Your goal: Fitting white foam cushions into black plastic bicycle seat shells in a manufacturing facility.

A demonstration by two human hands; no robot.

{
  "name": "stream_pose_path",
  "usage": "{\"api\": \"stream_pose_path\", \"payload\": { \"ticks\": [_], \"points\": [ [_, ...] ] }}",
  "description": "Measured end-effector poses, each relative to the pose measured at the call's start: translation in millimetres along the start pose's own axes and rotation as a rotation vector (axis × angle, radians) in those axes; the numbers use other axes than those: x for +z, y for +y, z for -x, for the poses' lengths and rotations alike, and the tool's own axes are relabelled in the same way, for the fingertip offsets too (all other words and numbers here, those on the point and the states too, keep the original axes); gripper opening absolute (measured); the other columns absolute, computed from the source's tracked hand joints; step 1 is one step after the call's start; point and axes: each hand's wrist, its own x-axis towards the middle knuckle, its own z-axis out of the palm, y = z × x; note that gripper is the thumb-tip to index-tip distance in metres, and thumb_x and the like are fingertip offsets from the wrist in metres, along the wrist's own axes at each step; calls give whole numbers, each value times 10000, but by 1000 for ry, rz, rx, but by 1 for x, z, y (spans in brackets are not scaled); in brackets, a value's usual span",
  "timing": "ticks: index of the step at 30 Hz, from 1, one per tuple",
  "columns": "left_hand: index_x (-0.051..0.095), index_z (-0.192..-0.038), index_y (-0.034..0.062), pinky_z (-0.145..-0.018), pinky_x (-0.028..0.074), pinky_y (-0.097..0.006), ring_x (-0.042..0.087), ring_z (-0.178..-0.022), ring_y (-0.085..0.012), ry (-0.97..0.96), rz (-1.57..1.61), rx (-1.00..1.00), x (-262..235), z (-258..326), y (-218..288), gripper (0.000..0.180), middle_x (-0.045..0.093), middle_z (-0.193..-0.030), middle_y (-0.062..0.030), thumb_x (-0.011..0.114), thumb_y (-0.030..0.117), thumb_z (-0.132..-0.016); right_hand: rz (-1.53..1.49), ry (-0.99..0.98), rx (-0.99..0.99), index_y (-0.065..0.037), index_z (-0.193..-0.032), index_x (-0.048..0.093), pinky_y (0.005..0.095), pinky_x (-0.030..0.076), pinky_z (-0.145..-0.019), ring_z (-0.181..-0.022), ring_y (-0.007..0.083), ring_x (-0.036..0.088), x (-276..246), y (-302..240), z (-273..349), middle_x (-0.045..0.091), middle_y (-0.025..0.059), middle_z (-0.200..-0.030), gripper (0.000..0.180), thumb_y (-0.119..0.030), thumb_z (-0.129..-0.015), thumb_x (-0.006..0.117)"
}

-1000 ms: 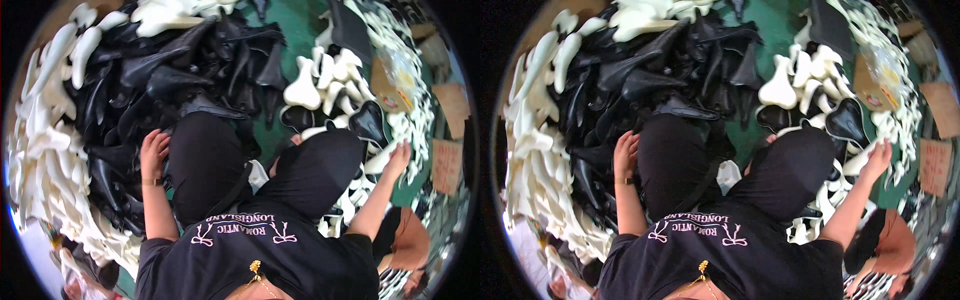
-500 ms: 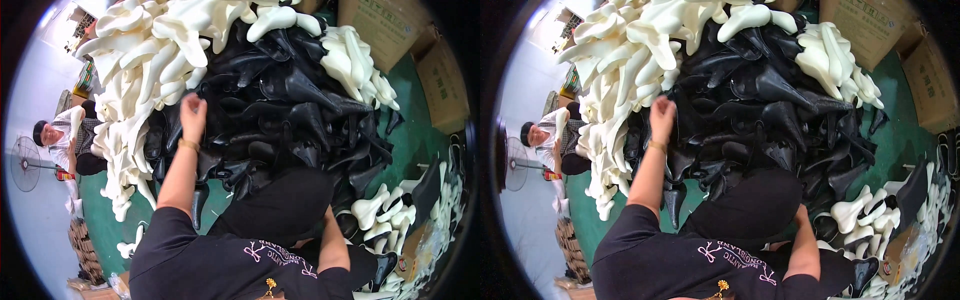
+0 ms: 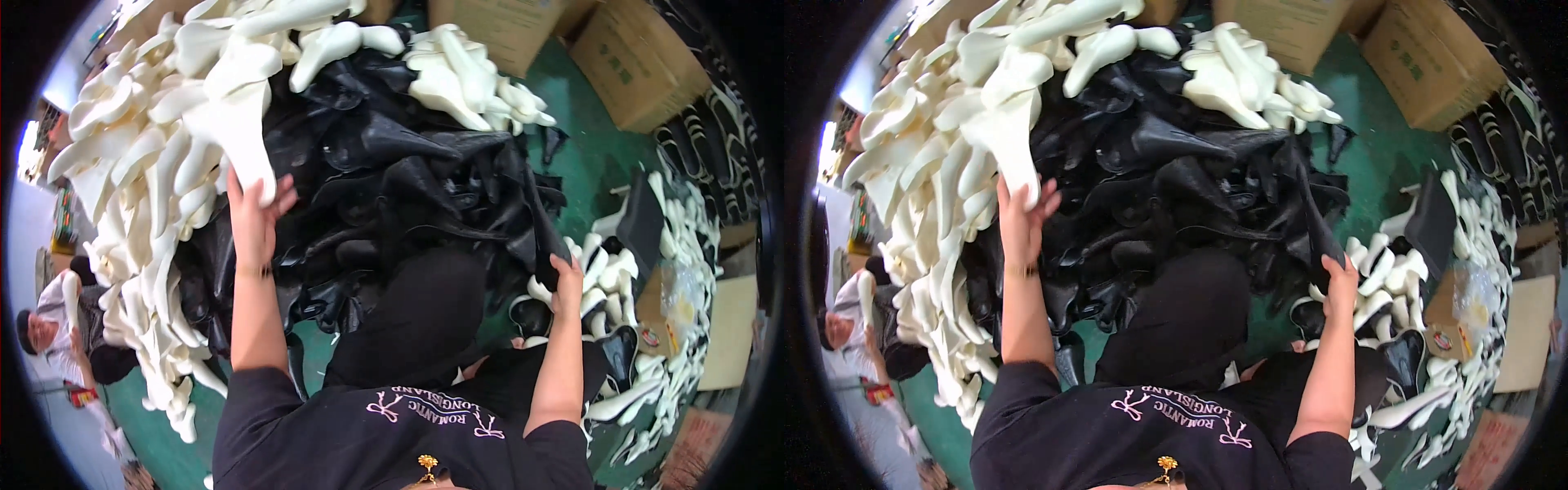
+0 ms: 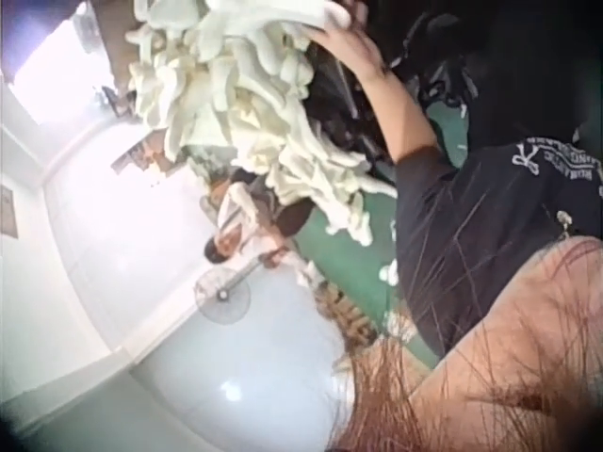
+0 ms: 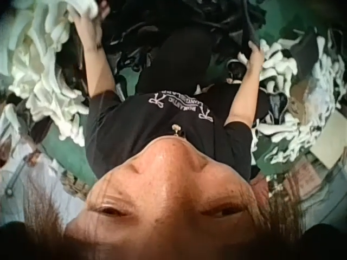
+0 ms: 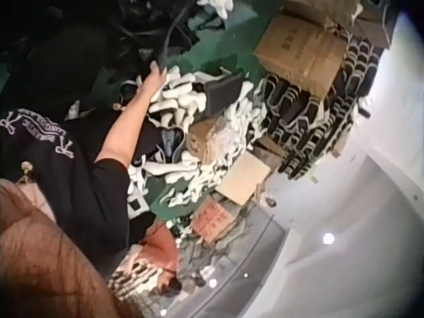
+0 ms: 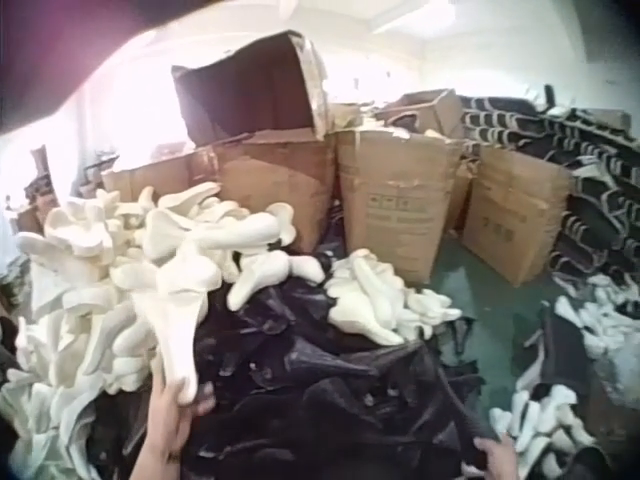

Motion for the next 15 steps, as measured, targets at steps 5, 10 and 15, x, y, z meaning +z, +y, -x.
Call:
{"api": "stream_pose_path", "payload": {
  "ticks": [5,10,15],
  "points": [
    [344,-1406,20,-443,465,-236,592,-622,-160,-179,101,-238,4,104,-16,594,604,-898,-105,501,130,-844,-162,-29,-51,6,-1144,580,323,491,-841,-896,210,628,29,-29,23,652,94,-1015,381,-90,-783,653],
    [415,-1388,32,-421,427,-241,586,-549,-166,-681,7,-663,61,154,12,651,637,-922,-106,501,78,-744,-548,-197,72,20,-1181,571,349,522,-804,-876,239,654,63,-62,63,657,126,-1058,362,-141,-860,619],
    [334,-1404,-35,-590,575,-286,641,-775,-194,-841,347,-659,84,163,8,714,601,-1121,-136,627,157,-782,-646,-248,199,-11,-1082,586,354,542,-701,-793,240,661,34,-53,83,660,128,-949,251,-165,-884,572]
  ]
}}
